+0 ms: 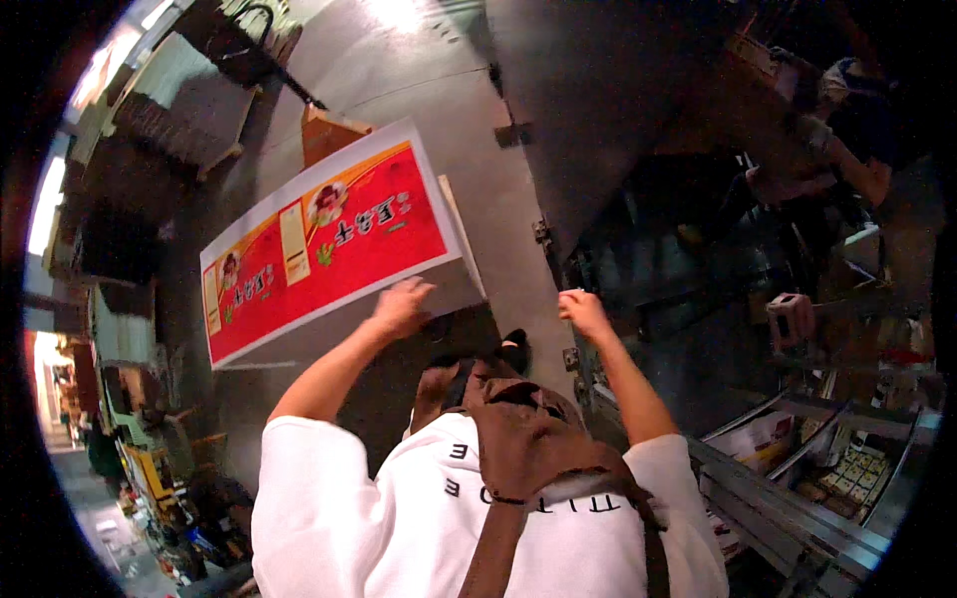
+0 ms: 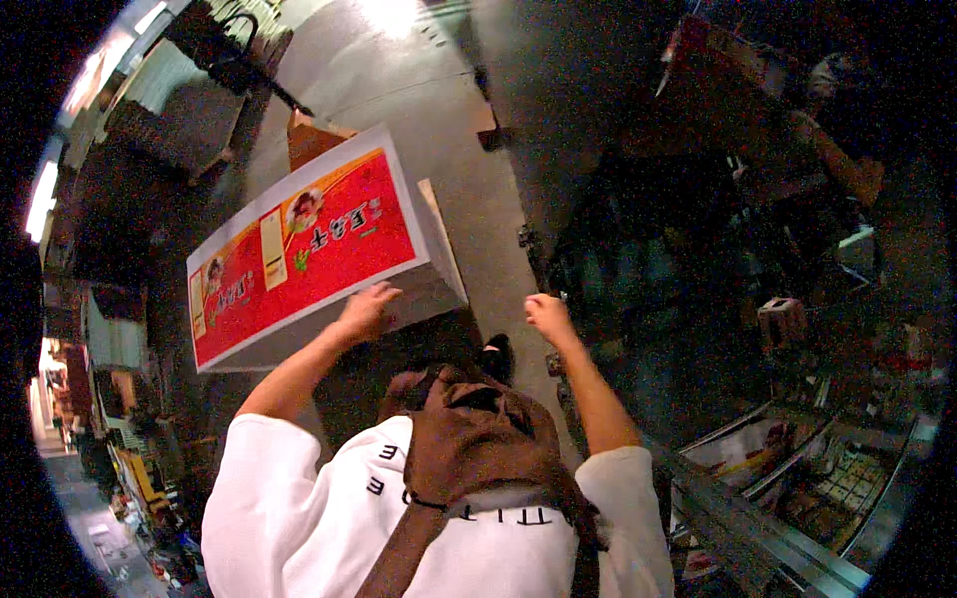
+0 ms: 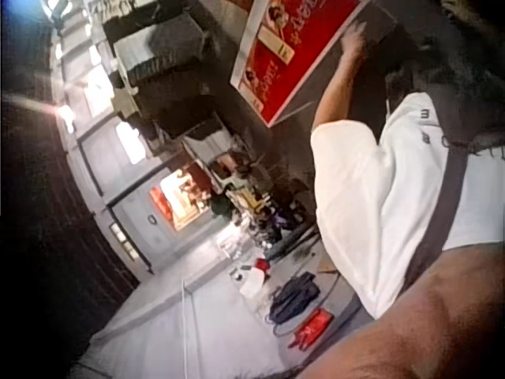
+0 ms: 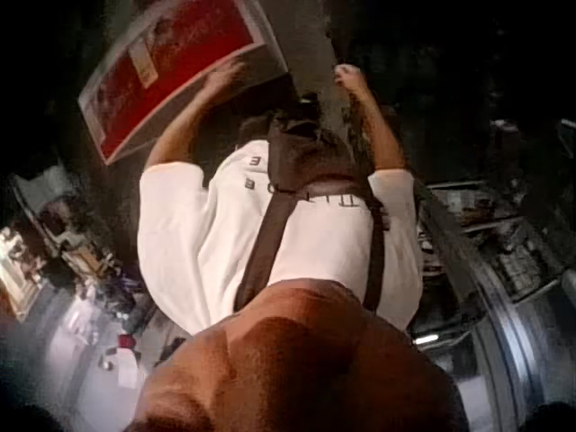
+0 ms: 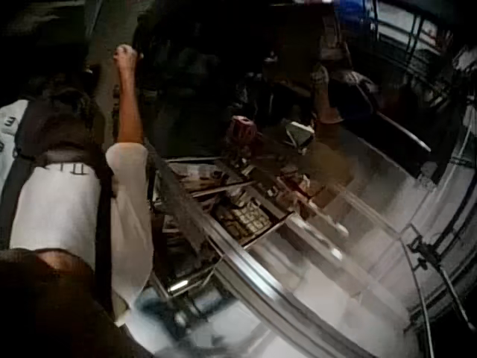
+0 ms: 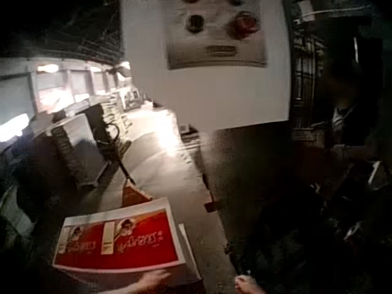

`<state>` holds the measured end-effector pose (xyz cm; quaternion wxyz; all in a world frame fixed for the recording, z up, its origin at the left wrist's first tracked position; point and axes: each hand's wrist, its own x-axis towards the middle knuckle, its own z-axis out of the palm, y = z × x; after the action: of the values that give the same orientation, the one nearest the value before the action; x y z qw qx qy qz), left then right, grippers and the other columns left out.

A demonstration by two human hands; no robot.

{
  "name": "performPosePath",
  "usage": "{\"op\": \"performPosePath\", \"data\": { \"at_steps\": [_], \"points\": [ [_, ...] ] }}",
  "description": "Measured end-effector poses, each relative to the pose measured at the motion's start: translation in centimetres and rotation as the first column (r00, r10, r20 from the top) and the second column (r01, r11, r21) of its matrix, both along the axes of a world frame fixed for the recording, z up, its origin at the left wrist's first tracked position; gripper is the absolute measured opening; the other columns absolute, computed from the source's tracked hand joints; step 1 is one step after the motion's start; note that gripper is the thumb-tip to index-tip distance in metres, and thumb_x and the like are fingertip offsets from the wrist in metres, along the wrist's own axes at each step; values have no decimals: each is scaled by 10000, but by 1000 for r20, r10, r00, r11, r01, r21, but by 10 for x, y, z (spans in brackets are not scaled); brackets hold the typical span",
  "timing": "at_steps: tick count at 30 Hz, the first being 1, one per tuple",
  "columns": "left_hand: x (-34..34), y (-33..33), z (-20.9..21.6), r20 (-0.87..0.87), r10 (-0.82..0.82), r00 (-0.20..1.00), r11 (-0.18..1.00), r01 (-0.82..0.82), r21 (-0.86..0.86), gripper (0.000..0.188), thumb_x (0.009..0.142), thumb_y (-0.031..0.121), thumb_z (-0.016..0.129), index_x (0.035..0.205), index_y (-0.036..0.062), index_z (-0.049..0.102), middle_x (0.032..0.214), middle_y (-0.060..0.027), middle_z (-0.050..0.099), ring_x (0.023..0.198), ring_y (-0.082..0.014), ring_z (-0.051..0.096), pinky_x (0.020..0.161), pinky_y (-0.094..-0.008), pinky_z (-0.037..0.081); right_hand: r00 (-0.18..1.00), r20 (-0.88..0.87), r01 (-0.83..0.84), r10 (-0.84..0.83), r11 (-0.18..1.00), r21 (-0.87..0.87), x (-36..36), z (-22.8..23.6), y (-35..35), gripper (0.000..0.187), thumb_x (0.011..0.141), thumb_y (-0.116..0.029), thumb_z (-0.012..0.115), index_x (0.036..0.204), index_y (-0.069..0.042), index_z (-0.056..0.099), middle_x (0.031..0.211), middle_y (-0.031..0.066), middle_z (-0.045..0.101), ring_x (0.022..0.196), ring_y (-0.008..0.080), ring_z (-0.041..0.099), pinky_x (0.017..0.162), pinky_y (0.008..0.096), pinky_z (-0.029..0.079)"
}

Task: The person repeatedly folds large red printed posters by hand, aligning edges and creasing them before handing them to a coworker. The posters are handled one at a time in a repetitive folding cycle.

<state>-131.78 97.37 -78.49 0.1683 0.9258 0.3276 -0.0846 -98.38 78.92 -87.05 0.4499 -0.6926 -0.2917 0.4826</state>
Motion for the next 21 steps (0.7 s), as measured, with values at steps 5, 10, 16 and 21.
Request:
{"op": "performPosePath", "data": {
  "at_steps": [5, 10, 16, 21],
  "points": [
    [-134, 29, -5, -390, 411, 824, 912, -373, 171, 759, 727, 330, 650, 1356, 212, 243, 1428, -111, 176, 1293, -335, 220, 988, -523, 275, 884, 378, -269, 274, 961, -66, -77, -1, 81, 341, 787, -269, 519, 987, -9, 611, 888, 141, 628, 809, 263, 605, 730, 352, 466],
    [-170, 35, -38, -324, 484, 813, 875, -462, 147, 819, 736, 362, 648, 1382, 201, 170, 1434, -143, 154, 1302, -346, 197, 989, -508, 274, 790, 520, -325, 324, 941, -93, -137, 5, 165, 360, 768, -292, 511, 986, -22, 609, 977, 204, 601, 936, 355, 561, 805, 421, 434],
    [-177, 38, -45, -212, 434, 875, 900, -415, 132, 889, 691, 383, 690, 1382, 151, 180, 1419, -182, 168, 1283, -382, 221, 971, -457, 314, 692, 667, -162, 276, 960, -230, -162, -26, 214, 338, 725, -280, 545, 919, -18, 633, 867, 203, 617, 836, 354, 591, 743, 415, 457],
    [-175, 39, -44, -184, 432, 883, 902, -420, 103, 922, 665, 400, 707, 1374, 107, 197, 1396, -232, 177, 1265, -435, 210, 929, -462, 363, 637, 701, -105, 320, 937, -332, -166, -6, 219, 309, 716, -272, 550, 902, -49, 654, 854, 175, 632, 828, 338, 598, 739, 404, 463]
  ]
}}
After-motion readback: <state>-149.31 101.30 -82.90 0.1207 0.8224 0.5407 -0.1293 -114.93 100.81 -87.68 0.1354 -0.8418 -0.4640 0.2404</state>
